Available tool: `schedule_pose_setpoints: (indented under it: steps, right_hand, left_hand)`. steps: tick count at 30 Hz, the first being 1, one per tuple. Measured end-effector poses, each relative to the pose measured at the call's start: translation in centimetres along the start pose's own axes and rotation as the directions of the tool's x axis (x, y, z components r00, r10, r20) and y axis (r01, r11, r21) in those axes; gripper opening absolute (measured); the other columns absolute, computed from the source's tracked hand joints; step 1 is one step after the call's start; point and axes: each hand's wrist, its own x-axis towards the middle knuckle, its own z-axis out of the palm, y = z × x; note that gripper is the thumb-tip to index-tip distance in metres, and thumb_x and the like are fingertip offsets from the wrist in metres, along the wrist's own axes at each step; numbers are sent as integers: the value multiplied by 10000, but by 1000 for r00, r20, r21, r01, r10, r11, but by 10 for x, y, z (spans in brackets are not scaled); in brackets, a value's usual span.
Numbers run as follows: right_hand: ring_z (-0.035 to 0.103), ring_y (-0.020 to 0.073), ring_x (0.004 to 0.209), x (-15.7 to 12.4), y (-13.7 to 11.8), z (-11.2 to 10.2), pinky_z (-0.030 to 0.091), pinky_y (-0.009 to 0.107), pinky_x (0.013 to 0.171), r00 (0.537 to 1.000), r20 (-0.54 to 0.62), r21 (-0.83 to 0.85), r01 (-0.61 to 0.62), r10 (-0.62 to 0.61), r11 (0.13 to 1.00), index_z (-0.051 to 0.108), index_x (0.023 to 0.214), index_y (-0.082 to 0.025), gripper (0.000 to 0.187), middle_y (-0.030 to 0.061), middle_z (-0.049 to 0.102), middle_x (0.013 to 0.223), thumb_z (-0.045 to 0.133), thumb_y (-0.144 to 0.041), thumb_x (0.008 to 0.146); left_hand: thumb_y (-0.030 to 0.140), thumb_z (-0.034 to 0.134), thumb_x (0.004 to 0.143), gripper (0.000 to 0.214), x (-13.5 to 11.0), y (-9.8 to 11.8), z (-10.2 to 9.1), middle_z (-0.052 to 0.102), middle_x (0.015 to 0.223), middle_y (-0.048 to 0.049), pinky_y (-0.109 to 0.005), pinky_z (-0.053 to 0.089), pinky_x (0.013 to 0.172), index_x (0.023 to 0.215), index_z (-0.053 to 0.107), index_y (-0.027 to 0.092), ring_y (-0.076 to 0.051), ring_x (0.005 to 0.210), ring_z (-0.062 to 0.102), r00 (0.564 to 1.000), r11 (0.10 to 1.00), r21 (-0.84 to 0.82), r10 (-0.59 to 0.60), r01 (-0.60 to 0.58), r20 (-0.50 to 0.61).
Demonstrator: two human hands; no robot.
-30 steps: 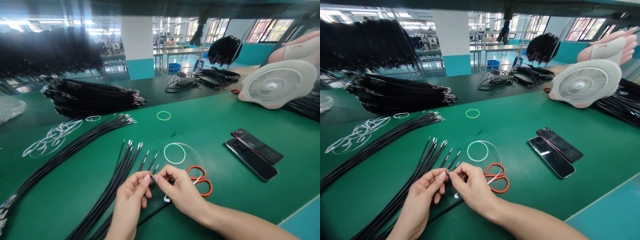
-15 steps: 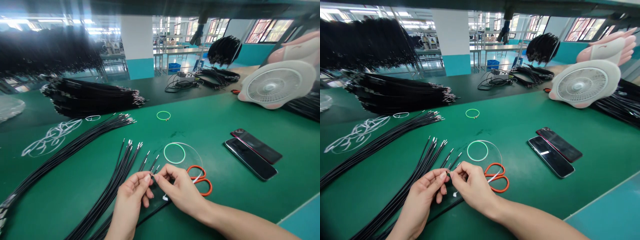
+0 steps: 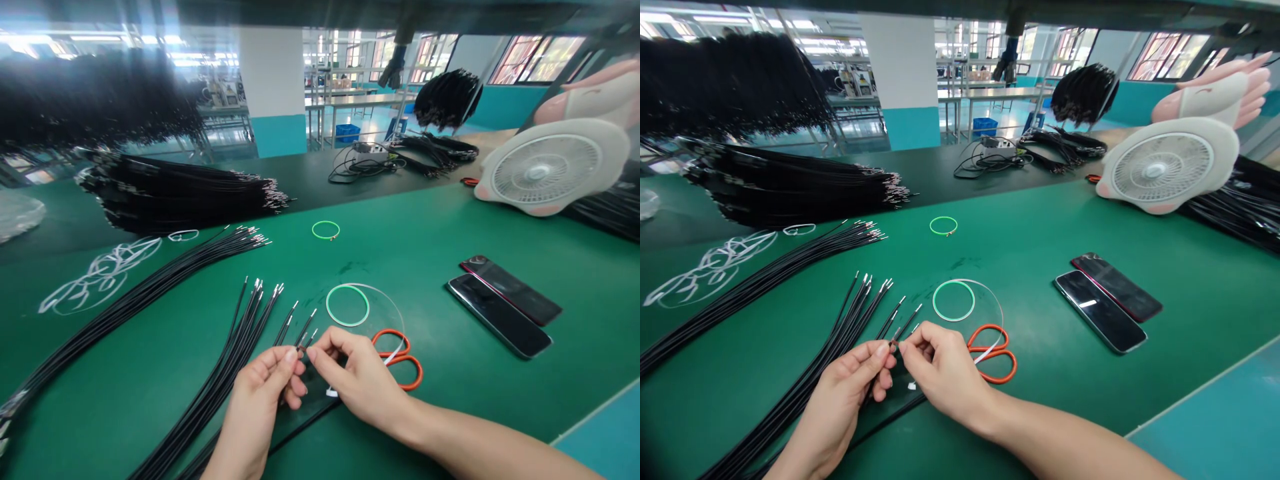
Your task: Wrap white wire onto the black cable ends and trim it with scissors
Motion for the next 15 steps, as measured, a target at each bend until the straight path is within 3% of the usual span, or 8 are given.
schedule_pose_setpoints:
  steps: [6,15]
  right_hand:
    - [469,114,578,0,-1,0,380,227,547,1000,21,-16,21,-21,1000,621,723,-165,232,-15,579,628,586,-336,876]
    - [505,117,611,0,-1,0,410,227,584,995,30,-59,93,-91,994,621,747,-163,221,-12,607,663,575,-316,900]
  left_hand:
    - [423,696,794,303,0,-1,-4,573,560,43,-143,345,448,681,637,147,-30,437,426,999,998,-38,-43,44,32]
    - [474,775,687,356,-2,2,-6,552,577,46,-129,302,417,674,635,147,-24,444,376,990,984,-126,-117,126,79]
